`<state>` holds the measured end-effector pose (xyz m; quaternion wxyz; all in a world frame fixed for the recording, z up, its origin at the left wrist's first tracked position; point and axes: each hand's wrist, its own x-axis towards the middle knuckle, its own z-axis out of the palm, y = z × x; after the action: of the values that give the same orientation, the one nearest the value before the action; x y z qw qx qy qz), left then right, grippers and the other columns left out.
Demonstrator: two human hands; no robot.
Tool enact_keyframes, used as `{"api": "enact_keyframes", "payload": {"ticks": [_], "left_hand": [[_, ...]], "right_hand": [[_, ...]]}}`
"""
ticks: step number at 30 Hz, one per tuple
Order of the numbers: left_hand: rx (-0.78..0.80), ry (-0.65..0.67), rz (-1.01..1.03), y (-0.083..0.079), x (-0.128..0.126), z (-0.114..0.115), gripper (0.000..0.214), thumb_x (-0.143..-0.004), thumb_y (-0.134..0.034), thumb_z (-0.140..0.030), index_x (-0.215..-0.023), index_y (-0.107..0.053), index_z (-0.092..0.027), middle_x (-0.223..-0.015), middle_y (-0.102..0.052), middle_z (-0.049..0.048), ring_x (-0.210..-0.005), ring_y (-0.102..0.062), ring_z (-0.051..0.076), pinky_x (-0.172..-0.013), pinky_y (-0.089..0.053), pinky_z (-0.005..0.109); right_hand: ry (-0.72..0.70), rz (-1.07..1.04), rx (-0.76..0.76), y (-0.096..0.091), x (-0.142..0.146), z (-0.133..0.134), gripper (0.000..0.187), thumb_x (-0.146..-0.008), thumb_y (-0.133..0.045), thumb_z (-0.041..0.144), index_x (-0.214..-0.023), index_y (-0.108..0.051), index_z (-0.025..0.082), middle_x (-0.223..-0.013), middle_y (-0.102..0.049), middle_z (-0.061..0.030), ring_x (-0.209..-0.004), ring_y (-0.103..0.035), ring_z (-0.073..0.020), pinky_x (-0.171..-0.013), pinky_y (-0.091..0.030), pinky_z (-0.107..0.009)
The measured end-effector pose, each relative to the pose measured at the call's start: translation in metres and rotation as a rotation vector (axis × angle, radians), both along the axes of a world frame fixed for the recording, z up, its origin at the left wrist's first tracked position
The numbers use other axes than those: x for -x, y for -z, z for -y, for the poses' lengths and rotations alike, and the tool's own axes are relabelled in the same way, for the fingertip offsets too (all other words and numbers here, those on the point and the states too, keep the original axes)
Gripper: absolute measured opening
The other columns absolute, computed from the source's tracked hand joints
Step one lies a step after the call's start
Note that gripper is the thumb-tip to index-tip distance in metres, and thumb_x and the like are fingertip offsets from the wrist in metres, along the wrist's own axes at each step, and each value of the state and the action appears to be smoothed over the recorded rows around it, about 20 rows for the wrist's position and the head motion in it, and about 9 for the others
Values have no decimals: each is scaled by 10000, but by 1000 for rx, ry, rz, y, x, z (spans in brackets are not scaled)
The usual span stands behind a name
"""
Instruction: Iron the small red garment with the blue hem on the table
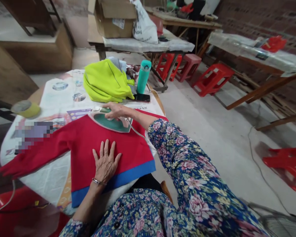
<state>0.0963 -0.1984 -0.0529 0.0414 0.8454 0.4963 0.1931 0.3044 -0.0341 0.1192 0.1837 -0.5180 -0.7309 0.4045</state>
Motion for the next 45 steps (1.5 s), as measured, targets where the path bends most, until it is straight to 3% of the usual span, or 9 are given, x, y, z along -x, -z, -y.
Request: {"api": "enact_keyframes", "payload": {"ticks": [4, 9, 18, 21, 25, 30, 34, 38, 45], "left_hand": [[7, -4, 9, -1, -2, 2, 579, -1105, -551, -441, -1641, -610, -230, -1755, -497, 226, -1659, -435, 437, -1346, -163, 839], [21, 4, 33, 0, -3, 1, 588, -1102, -553, -439, -1651, -597, -234, -1755, -499, 220, -1672, -419, 423, -1357, -153, 824], [44, 3, 41, 0, -4, -9, 598, -1087, -548, -462, -1631, -622, -226, -1745, -511, 226, -1657, -435, 444, -1333, -184, 850], [49, 6, 39, -2, -5, -14, 591, -1080, -557, -450, -1623, -632, -230, -1744, -514, 223, -1656, -438, 446, -1330, -197, 850], [47, 37, 9, -6, 0, -15, 604, -1078, -561, -439, -1639, -611, -224, -1750, -506, 223, -1655, -443, 431, -1331, -249, 819], [15, 199, -52, -2, 29, 12, 544, -1061, -611, -408, -1590, -670, -293, -1727, -560, 158, -1631, -494, 372, -1345, -371, 659], [-98, 339, -55, 4, 58, 49, 487, -1085, -567, -297, -1548, -702, -355, -1666, -640, 93, -1579, -567, 299, -1300, -473, 511], [-185, 410, -7, 4, 69, 69, 522, -1094, -519, -202, -1594, -655, -275, -1564, -724, 97, -1535, -609, 258, -1252, -524, 426], [-234, 408, 153, 2, 65, 73, 421, -1073, -585, -178, -1474, -707, -222, -1389, -799, 112, -1340, -709, 252, -1179, -591, 429]], "right_hand": [[206, -11, -9, -4, -13, -6, 367, -938, -644, 77, -1297, -706, 128, -719, -633, 58, -459, -499, -66, -453, -415, -155], [385, -45, 24, -8, -42, 18, 209, -923, -641, 98, -1117, -710, 136, -625, -549, 88, -422, -477, -68, -445, -428, -168], [633, -81, 15, -4, -80, 92, 356, -824, -687, 147, -1174, -744, 163, -618, -579, 62, -435, -535, -120, -422, -469, -218], [638, -56, -21, -3, -75, 117, 354, -830, -667, 145, -1174, -747, 165, -649, -605, 47, -432, -555, -122, -424, -470, -224], [546, -118, -69, -3, -59, 148, 529, -868, -654, 167, -1390, -730, 198, -811, -684, 21, -427, -544, -95, -417, -464, -221], [344, -189, 68, -1, -29, 170, 695, -911, -725, 231, -1600, -631, 222, -966, -755, -4, -460, -520, -62, -420, -457, -197], [64, -195, 128, 7, -4, 163, 683, -937, -741, 225, -1610, -626, 217, -991, -755, -4, -503, -526, -56, -443, -471, -180], [-103, -203, 144, 16, 17, 138, 644, -940, -740, 195, -1576, -637, 194, -921, -724, 18, -495, -533, -58, -445, -474, -177], [136, -146, 70, 9, 55, 67, 303, -967, -669, 101, -1263, -688, 163, -710, -598, 71, -482, -528, -82, -447, -433, -181]]}}
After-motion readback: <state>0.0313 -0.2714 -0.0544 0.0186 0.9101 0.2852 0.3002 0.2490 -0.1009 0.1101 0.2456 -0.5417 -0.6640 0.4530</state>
